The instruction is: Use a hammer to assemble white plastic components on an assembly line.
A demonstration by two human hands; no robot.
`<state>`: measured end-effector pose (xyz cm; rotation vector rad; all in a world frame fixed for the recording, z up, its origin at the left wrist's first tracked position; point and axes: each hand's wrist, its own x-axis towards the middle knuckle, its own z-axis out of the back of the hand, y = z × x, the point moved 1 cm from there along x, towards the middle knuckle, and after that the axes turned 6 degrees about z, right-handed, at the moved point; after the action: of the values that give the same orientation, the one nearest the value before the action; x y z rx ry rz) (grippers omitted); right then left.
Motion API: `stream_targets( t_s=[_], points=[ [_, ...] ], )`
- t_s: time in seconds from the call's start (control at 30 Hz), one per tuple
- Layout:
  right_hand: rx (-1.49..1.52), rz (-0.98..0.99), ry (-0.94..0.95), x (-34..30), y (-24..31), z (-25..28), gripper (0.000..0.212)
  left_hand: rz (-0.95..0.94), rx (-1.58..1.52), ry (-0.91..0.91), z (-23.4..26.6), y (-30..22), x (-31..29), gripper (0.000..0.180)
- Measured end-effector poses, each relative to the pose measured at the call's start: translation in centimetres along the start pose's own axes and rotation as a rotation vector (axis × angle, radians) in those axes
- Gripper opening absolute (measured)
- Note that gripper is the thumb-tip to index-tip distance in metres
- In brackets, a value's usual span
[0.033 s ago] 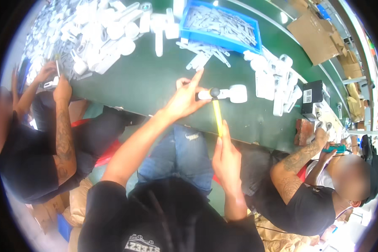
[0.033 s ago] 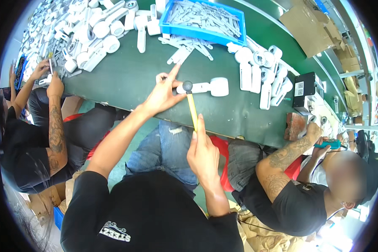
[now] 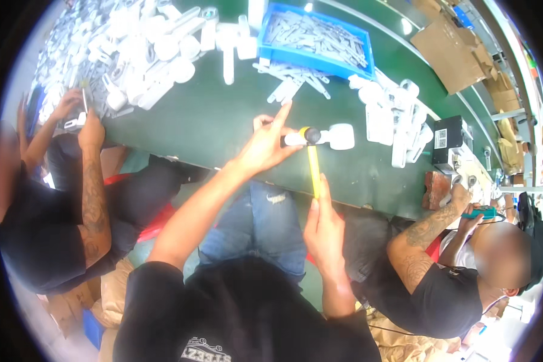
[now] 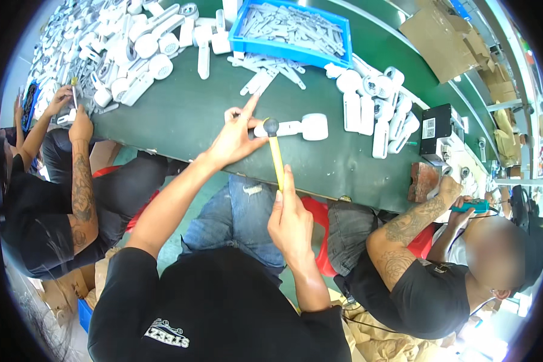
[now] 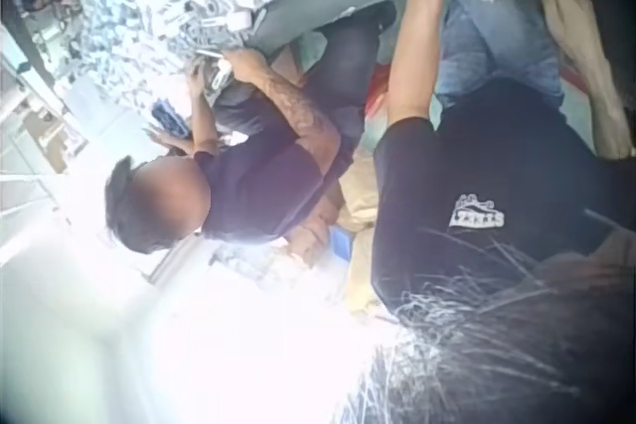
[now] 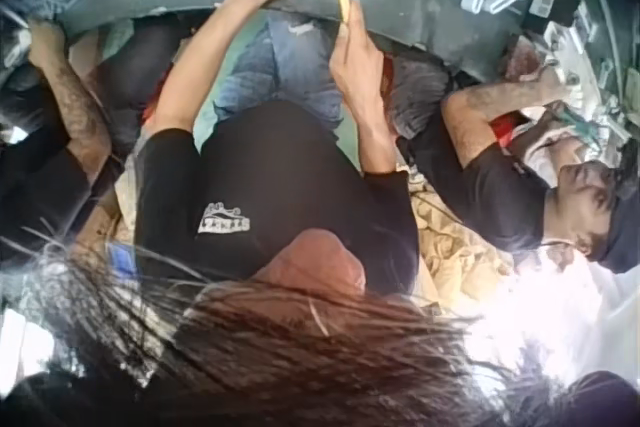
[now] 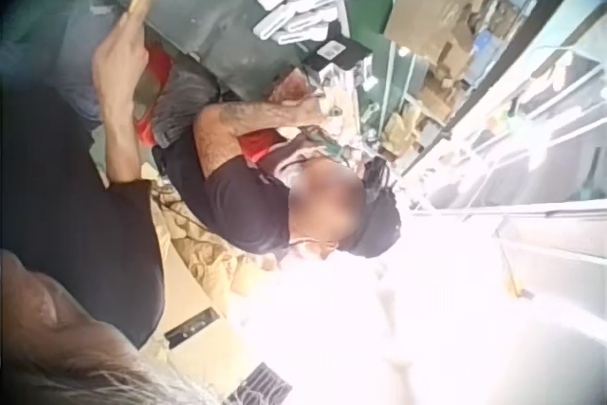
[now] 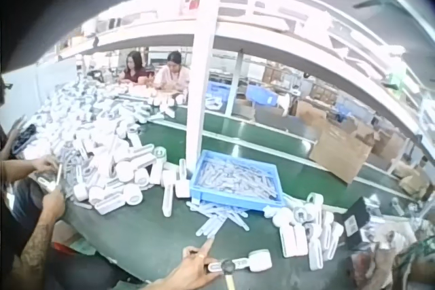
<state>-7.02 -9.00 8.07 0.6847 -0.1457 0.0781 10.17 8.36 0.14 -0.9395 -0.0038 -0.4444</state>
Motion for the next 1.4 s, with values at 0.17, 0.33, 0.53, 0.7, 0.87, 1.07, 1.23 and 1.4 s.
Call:
stream_targets(
  t_s=[0.17, 0.33, 0.53, 0.7, 0.87, 1.07, 1.23, 1.4],
  points=[
    [0.113, -0.119, 0.167, -0.1, -1.6, -0.6, 0.07, -0.016, -0.013, -0.009, 0.1, 0.0, -0.3, 0.101],
    [-0.06, -0.305, -0.164, 3.3, -5.4, 4.4, 0.069, -0.181, 0.142, -0.201, 3.9, -1.0, -2.9, 0.037],
    [-0.386, -0.298, -0.594, 8.3, -17.4, 8.3, 0.04, 0.228, 0.316, -0.604, 15.1, 3.8, -13.1, 0.035],
    [-0.174, -0.62, -0.437, 9.4, -22.0, 10.3, 0.043, 0.382, 0.363, -0.747, 19.0, 10.7, -14.1, 0.036],
    [-0.342, -0.312, -0.57, 8.3, -23.2, 9.7, 0.044, 0.396, 0.27, -0.774, 19.7, 9.7, -14.0, 0.035],
    [0.201, -0.343, -0.565, 2.2, -13.3, 8.8, 0.04, 0.147, 0.436, -0.853, 19.9, 6.2, -7.6, 0.034],
    [0.392, -0.39, -0.133, 2.8, -7.9, 0.2, 0.035, 0.234, 0.456, -0.915, 19.2, 10.1, 3.8, 0.034],
    [0.265, -0.164, 0.146, 6.3, -3.7, -2.5, 0.037, 0.404, 0.583, -0.773, 20.4, 12.0, 8.3, 0.046]
  ],
)
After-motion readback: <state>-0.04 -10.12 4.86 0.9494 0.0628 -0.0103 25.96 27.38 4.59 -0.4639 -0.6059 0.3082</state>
